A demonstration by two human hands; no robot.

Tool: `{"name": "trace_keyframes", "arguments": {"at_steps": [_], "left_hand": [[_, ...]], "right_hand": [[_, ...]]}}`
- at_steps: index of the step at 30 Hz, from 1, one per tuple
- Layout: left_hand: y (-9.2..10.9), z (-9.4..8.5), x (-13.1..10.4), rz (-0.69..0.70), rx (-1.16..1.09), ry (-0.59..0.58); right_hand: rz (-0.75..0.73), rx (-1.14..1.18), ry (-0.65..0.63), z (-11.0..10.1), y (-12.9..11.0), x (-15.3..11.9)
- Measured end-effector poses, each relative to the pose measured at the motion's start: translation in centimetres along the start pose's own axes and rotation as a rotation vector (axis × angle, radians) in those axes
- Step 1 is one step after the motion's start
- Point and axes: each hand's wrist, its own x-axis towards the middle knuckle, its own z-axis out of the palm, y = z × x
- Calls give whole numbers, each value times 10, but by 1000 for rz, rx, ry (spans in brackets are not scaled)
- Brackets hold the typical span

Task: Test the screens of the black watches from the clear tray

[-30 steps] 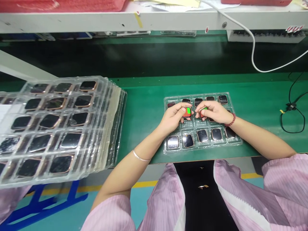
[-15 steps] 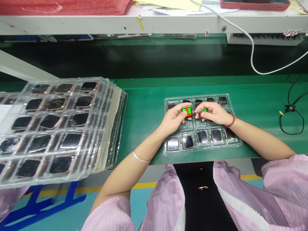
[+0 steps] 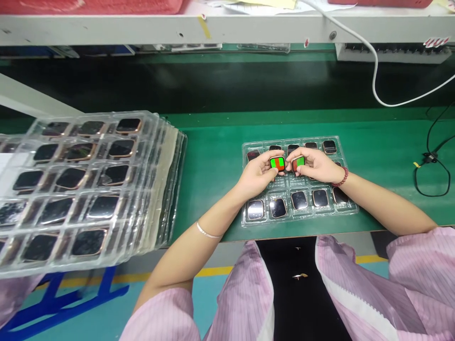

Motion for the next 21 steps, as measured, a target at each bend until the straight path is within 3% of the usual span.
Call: {"name": "trace_keyframes", "arguments": {"at_steps": [21], "left_hand": [[2,2,1,53,-85,33]], "right_hand": [[35,18,2,-1,1,0]]}}
